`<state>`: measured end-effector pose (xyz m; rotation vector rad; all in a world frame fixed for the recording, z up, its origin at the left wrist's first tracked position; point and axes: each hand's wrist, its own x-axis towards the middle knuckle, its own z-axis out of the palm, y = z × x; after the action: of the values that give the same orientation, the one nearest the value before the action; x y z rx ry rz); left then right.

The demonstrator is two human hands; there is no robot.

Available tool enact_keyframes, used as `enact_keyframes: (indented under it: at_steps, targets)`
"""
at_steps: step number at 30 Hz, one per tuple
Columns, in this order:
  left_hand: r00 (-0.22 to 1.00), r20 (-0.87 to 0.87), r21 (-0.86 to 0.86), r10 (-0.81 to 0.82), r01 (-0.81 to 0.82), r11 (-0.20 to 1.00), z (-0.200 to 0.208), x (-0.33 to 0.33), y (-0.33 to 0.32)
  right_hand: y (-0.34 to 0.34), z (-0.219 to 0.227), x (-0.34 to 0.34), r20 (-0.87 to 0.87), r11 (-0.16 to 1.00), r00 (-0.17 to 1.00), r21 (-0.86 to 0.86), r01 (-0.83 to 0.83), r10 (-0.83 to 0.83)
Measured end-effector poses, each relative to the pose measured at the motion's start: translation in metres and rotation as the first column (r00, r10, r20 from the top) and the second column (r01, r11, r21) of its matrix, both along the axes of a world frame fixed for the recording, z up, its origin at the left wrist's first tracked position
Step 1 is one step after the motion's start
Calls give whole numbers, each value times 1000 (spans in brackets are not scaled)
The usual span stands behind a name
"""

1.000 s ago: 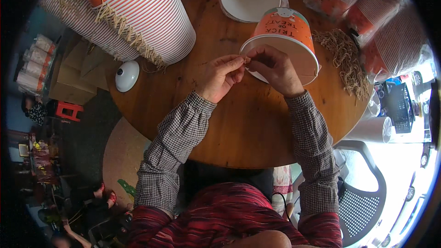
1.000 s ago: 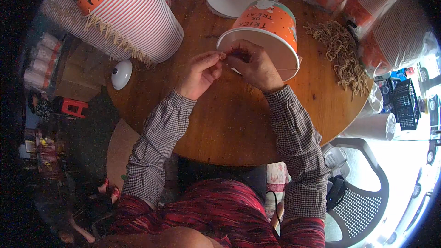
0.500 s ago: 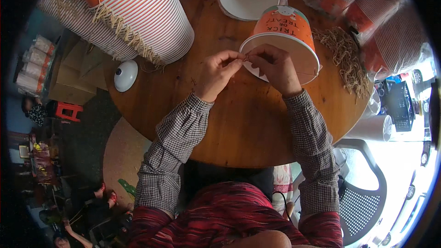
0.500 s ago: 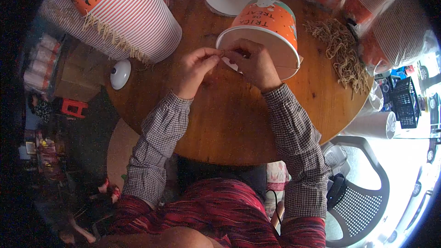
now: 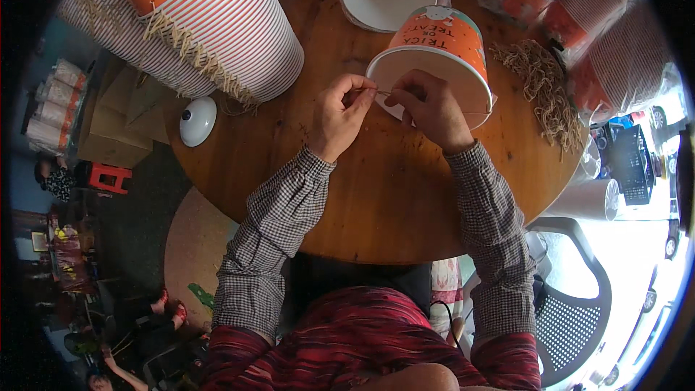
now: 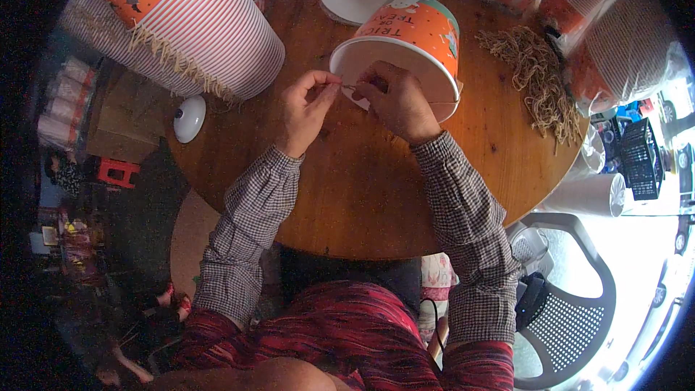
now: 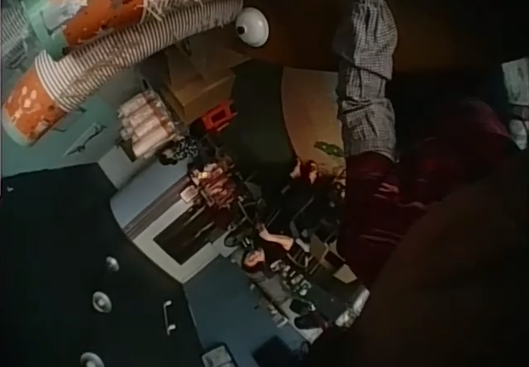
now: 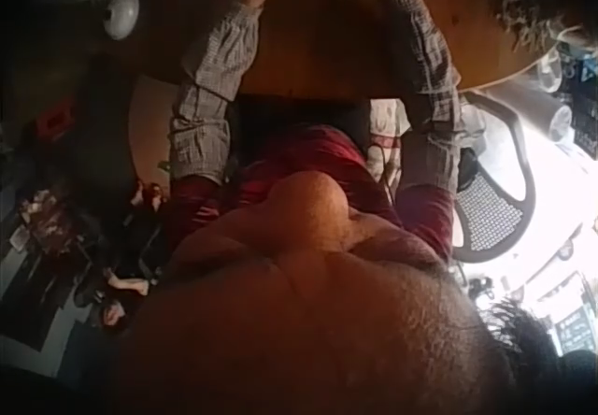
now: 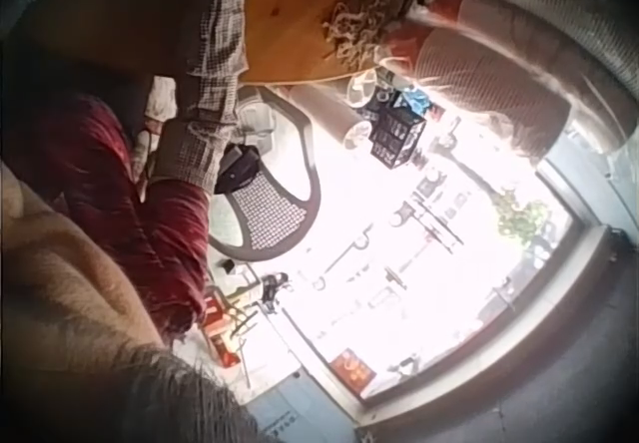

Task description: Threading string handles through pre-punched holes in paper buckets to assemble them.

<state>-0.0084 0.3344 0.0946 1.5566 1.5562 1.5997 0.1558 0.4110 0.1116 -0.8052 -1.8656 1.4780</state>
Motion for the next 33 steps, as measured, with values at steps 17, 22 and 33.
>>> enact_keyframes:
  at_steps: [17, 22, 33]
  targets:
    - [998, 17, 19, 65, -65, 998, -11, 1, 2, -7, 6, 1, 122, 971, 977, 184, 153, -177]
    - [950, -244, 345, 197, -105, 933, 10, 12, -1, -9, 9, 5, 86, 967, 984, 217, 136, -158]
    - [943, -324, 316, 76, 32, 948, 7, 17, -4, -16, 19, 5, 36, 841, 996, 539, 47, -79]
